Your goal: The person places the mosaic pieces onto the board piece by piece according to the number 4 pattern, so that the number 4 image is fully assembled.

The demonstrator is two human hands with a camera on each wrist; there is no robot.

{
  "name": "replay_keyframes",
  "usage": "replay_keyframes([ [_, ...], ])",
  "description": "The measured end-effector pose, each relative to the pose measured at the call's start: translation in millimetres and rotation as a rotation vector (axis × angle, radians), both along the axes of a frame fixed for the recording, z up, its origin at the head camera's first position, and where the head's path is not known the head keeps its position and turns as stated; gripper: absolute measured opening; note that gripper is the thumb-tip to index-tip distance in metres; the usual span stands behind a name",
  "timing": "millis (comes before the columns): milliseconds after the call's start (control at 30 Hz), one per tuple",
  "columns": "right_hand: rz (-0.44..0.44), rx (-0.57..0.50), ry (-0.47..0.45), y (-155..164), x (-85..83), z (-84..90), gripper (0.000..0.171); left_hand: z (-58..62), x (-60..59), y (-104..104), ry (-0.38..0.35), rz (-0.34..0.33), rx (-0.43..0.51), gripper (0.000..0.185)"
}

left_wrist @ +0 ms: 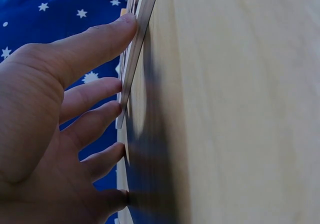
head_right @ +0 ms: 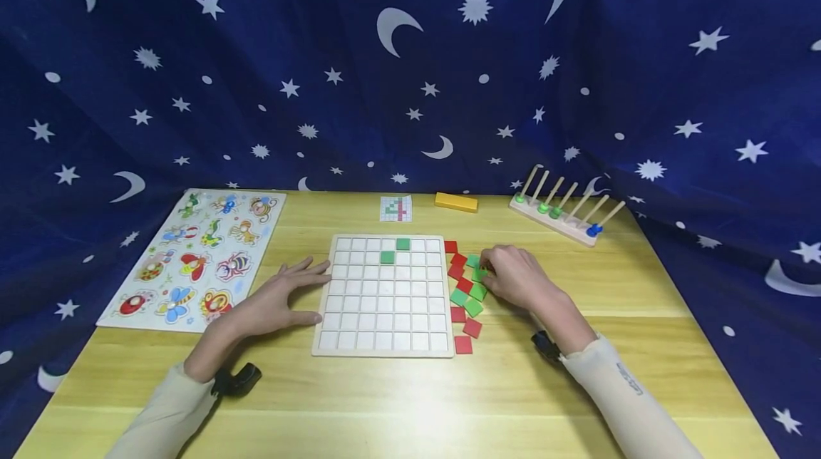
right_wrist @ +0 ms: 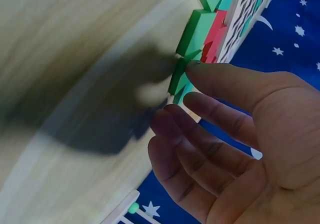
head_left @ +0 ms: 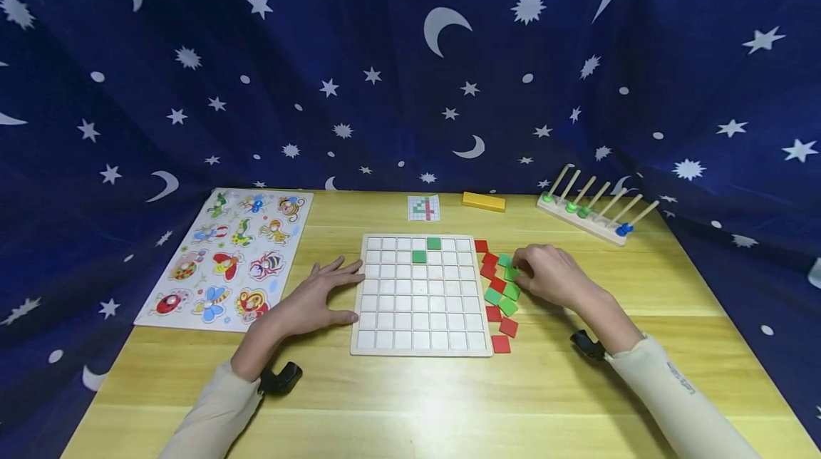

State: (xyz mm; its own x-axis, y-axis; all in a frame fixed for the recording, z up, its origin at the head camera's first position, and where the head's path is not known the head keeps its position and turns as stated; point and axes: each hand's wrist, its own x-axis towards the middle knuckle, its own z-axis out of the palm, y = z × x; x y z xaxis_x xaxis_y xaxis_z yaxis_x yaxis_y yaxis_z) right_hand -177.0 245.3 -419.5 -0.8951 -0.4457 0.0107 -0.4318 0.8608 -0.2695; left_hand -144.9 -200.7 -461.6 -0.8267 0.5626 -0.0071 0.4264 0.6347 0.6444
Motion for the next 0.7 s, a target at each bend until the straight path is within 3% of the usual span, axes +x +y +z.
replay_keyframes([
  [700, 0.026, 0.021, 0.019, 4.3, 2.5, -3.0, 0.023, 2.8, 0.5, -0.7, -0.007, -0.006, 0.001, 0.071],
])
